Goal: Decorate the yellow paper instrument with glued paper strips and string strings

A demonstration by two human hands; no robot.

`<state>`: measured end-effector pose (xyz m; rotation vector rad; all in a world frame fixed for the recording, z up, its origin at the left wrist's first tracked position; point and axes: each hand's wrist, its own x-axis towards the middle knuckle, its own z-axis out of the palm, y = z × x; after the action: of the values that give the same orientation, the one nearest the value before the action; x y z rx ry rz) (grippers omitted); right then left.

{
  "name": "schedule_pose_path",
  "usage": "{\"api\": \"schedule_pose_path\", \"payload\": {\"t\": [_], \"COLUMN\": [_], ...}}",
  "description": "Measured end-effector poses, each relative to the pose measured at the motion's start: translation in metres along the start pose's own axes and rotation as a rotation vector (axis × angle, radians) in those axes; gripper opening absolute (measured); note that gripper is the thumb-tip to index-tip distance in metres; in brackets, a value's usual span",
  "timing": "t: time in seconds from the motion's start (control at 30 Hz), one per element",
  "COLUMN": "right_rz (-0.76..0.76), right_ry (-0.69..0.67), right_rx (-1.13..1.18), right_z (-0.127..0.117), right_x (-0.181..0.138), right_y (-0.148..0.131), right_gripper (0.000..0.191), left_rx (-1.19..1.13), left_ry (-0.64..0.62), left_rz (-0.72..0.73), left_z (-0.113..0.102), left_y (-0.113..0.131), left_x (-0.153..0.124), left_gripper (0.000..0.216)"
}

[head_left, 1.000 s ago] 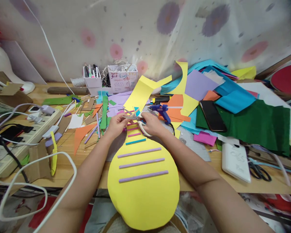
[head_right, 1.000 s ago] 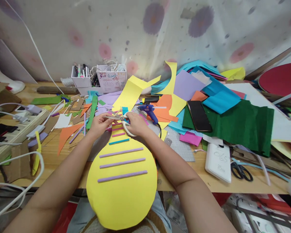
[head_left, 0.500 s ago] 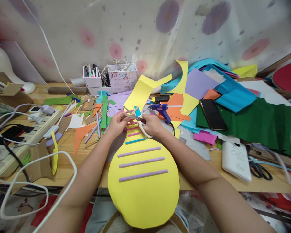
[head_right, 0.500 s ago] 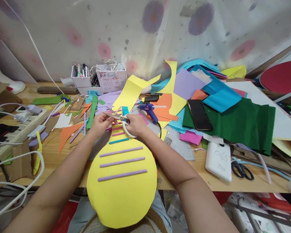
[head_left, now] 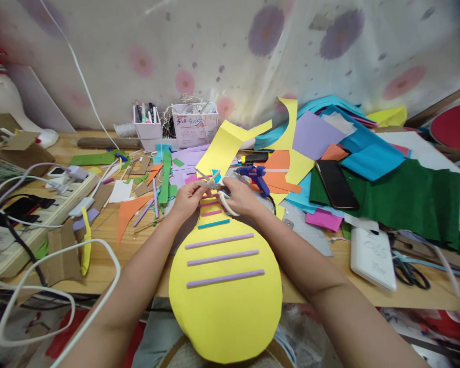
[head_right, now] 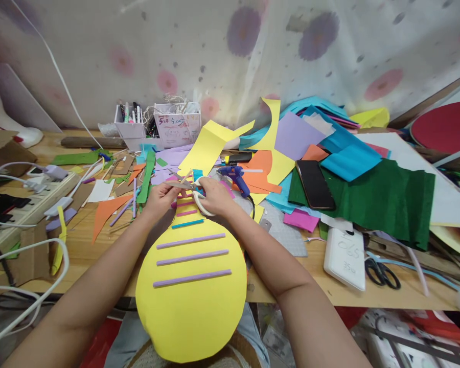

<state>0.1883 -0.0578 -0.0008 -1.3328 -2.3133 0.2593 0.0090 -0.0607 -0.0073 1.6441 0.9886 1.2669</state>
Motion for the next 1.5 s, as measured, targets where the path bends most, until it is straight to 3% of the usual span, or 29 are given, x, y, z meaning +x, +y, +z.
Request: {"api": "schedule_pose_path", "payload": {"t": [0.2, 0.43, 0.83, 1.03, 1.5], "right_rz": [0.01, 0.155, 0.158, 0.121, 0.127], "right_ry": [0.002, -0.045, -0.048, -0.065, -0.049], "right_rx": [-0.013, -0.06, -0.105, -0.087, -0.05], "right_z": [-0.001, -0.002, -0.002, -0.002, 0.0], "right_x": [0.0, -0.001, 0.0, 0.001, -0.001], "right_y": [-0.002, -0.01, -0.006, -0.005, -0.004], "right_gripper": [0.016, 0.018, 0.021, 0.019, 0.016], "left_rx": [0.157, 0.322, 0.219, 0.205, 0.264], "left_ry": [-0.008, 0.017, 0.022, 0.114, 0.03], "left_rz": [0.035, 0.03, -0.007, -0.02, 0.012], "left_z": [0.0, 0.0, -0.001, -0.001, -0.001], "left_y": [0.001, 0.001, 0.0, -0.001, 0.002], "left_x": [-0.001, -0.001, 0.0, -0.001, 0.0], "left_gripper": [0.031, 0.03, 0.022, 0.02, 0.028]}}
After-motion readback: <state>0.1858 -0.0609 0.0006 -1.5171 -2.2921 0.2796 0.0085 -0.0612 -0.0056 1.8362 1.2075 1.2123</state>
